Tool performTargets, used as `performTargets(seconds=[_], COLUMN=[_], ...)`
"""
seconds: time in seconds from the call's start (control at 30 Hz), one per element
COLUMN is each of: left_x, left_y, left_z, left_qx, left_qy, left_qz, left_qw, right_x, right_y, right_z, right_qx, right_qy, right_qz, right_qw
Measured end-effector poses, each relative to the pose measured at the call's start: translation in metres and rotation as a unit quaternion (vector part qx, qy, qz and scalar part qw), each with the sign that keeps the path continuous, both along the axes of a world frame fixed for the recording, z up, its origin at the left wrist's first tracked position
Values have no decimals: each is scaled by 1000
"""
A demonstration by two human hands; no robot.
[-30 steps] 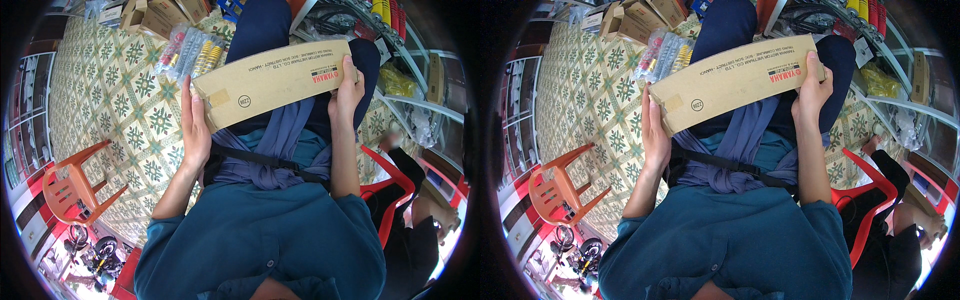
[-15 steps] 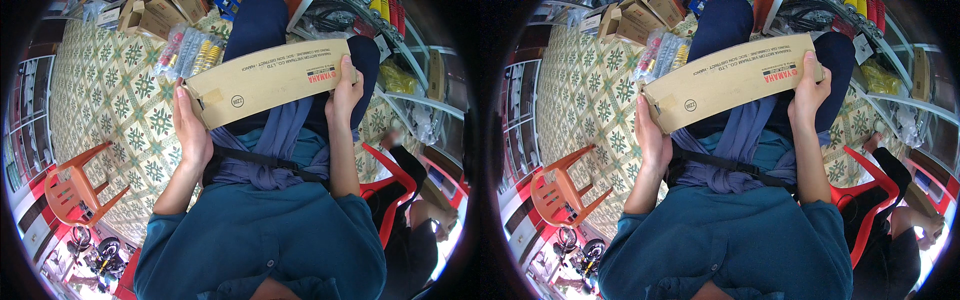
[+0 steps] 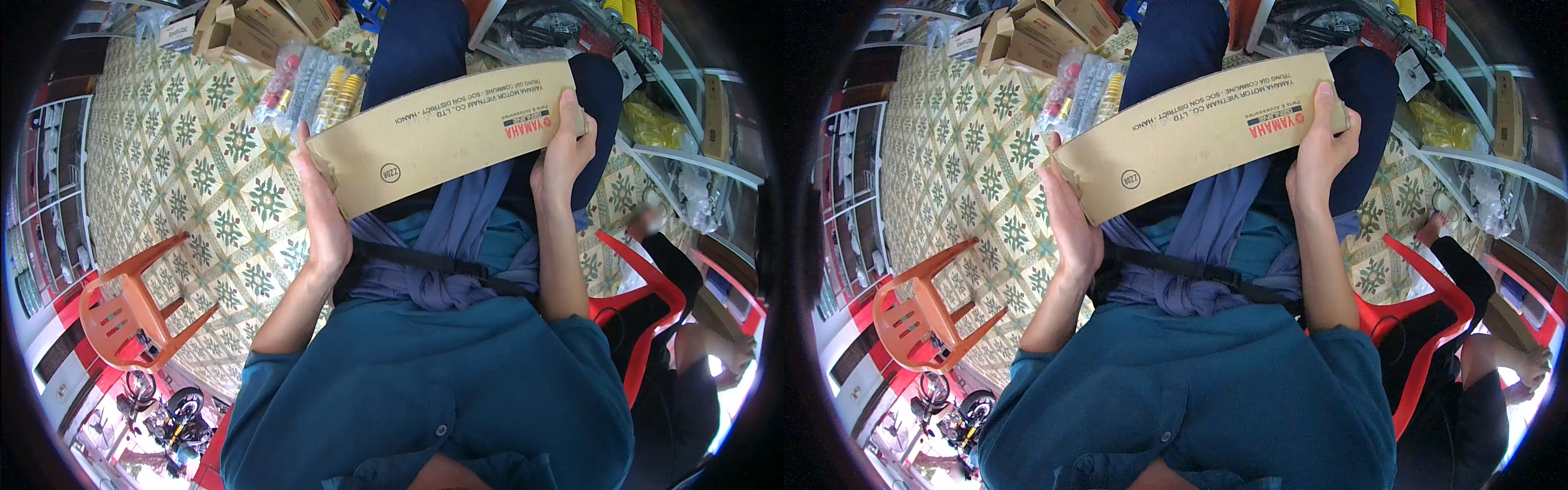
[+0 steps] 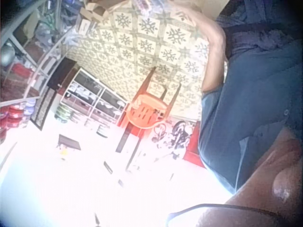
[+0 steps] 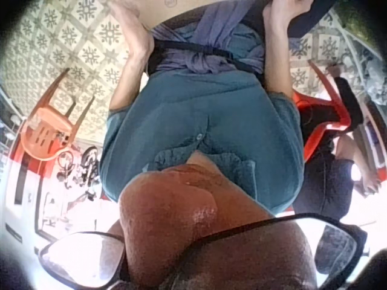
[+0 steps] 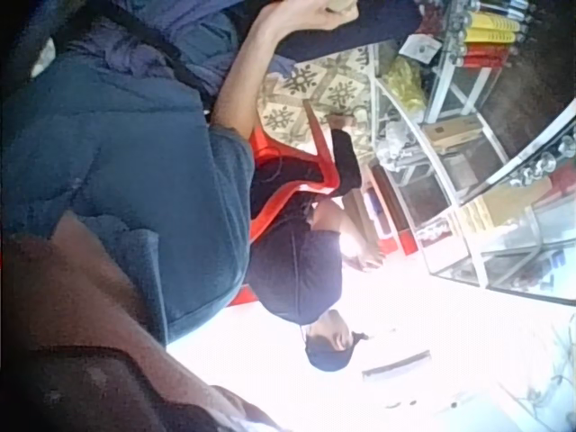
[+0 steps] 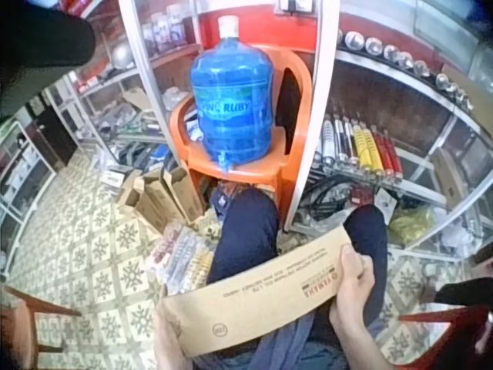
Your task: The person sits on the floor and packs motorcycle suspension springs into cardboard boxes. They pick up red and yellow springs wrapped in plastic, place them into Yamaha-branded boxes, and fold the flaps to close them. The person then places the packed boxes onto a nearby metal shelf.
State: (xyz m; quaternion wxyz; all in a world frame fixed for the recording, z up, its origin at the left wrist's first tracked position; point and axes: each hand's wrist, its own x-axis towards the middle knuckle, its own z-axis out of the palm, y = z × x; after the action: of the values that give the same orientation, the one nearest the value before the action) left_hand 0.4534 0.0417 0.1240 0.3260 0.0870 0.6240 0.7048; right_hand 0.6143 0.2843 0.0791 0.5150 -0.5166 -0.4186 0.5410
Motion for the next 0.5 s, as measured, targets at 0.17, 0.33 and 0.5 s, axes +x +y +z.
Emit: performTargets(seconds=[0.17,0.33,0.5], left_x=[-11,-28,-5], left_y=[0,-14,-4], left_z=[-8,1,-34], left_qx=[-47,132,4], left_qy=[46,-258,-126], left_qz=[-50,-38,59], left_qw=[997,956,990], right_x=[-1,5,-2], right_y=[1,1,-3], right_z=[2,-1,1], right_qx=[-2,-20,-4], right_qy=[5,18,6], right_qz=[-6,17,9], right_qw=[1000,999,1000])
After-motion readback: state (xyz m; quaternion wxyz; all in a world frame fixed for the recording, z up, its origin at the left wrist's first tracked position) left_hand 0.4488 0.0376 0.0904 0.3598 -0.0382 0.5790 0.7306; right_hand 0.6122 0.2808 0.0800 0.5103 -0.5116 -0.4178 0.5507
